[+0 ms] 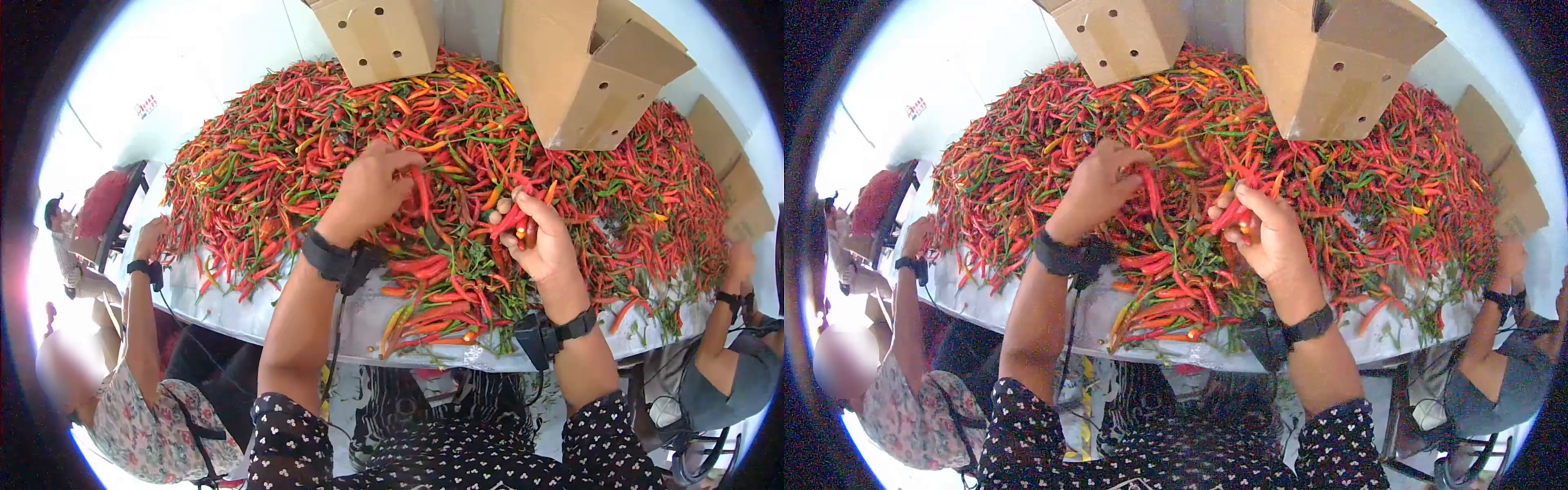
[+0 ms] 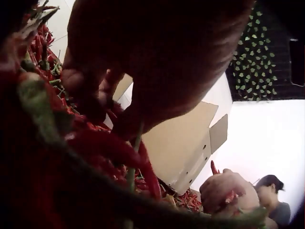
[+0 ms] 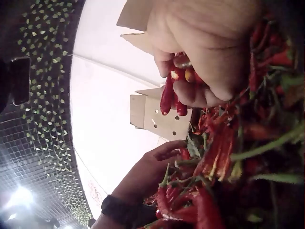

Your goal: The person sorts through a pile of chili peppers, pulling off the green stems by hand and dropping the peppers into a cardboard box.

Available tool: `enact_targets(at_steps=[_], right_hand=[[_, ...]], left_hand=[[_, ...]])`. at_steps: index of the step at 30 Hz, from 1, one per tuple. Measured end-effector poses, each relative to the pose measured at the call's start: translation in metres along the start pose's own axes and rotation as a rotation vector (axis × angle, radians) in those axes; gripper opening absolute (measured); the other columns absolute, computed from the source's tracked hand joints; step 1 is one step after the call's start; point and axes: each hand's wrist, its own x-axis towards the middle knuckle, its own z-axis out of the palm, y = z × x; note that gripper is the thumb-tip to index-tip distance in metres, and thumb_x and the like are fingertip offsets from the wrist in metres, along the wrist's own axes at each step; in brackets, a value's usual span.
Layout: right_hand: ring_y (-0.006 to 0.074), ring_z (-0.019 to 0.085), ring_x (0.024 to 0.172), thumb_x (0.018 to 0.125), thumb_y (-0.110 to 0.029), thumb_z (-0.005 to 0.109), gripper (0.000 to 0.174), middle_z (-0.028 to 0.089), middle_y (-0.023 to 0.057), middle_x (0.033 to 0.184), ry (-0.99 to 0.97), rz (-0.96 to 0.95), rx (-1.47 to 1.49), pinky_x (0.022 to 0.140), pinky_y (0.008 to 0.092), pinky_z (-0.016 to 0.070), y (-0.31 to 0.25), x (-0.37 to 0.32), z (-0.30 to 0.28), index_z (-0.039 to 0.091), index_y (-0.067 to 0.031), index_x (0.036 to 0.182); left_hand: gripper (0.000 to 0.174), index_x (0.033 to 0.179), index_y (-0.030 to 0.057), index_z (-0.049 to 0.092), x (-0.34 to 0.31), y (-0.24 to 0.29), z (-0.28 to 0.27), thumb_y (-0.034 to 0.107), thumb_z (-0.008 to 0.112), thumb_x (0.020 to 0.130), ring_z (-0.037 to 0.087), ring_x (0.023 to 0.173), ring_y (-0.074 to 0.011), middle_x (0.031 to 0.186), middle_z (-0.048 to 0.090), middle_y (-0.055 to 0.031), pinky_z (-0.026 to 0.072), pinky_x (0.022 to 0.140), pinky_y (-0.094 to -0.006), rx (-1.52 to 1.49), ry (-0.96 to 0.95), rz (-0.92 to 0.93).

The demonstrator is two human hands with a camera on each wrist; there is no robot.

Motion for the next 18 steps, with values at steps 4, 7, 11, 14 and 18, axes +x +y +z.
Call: enact_targets(at_steps=[4,7,11,14,18], right_hand=[[0.0199,0.063,0.074,0.081,-0.016,0.058,0.009,0.062,0.0056,0.077,0.017,-0.026,-0.047,0.045,0.0236,0.0419,0.003,-0.002,0.003,0.058,-0.0075,0.085],[0.0198,0.063,0.073,0.079,-0.013,0.060,0.009,0.062,0.0049,0.076,-0.027,-0.010,-0.038,0.046,0.0236,0.0427,0.004,-0.002,0.002,0.058,-0.0079,0.087],[0.0186,0.062,0.070,0.077,-0.011,0.061,0.012,0.061,0.0041,0.074,-0.046,-0.006,-0.061,0.047,0.0230,0.0428,0.004,-0.005,0.007,0.058,-0.0075,0.089],[0.0164,0.062,0.068,0.077,-0.010,0.061,0.016,0.060,0.0045,0.073,-0.038,-0.030,-0.120,0.047,0.0209,0.0415,0.006,-0.009,0.017,0.058,-0.0056,0.092],[0.0119,0.059,0.061,0.077,-0.009,0.061,0.020,0.061,0.0059,0.073,-0.061,-0.049,-0.231,0.046,0.0183,0.0390,0.005,-0.009,0.020,0.057,-0.0021,0.096]], left_hand=[[0.029,0.103,0.0082,0.061,0.003,0.019,-0.014,0.009,0.059,0.074,0.055,0.069,-0.0162,0.101,0.051,-0.0110,0.0467,0.066,-0.0304,-0.023,0.164,-0.148],[0.029,0.104,0.0048,0.060,0.004,0.028,-0.015,0.009,0.060,0.075,0.056,0.074,-0.0141,0.103,0.054,-0.0103,0.0465,0.066,-0.0285,-0.284,0.113,-0.233],[0.026,0.103,0.0017,0.059,0.002,0.043,-0.009,0.010,0.061,0.078,0.058,0.074,-0.0135,0.090,0.062,-0.0088,0.0464,0.065,-0.0270,-0.371,0.062,-0.226],[0.020,0.092,0.0016,0.062,-0.001,0.050,-0.001,0.012,0.063,0.075,0.056,0.060,-0.0180,0.074,0.059,-0.0120,0.0455,0.058,-0.0306,-0.386,0.035,-0.200],[0.018,0.090,0.0001,0.061,-0.001,0.057,-0.002,0.011,0.063,0.076,0.061,0.072,-0.0241,0.078,0.062,-0.0127,0.0475,0.064,-0.0319,-0.333,-0.063,0.100]])
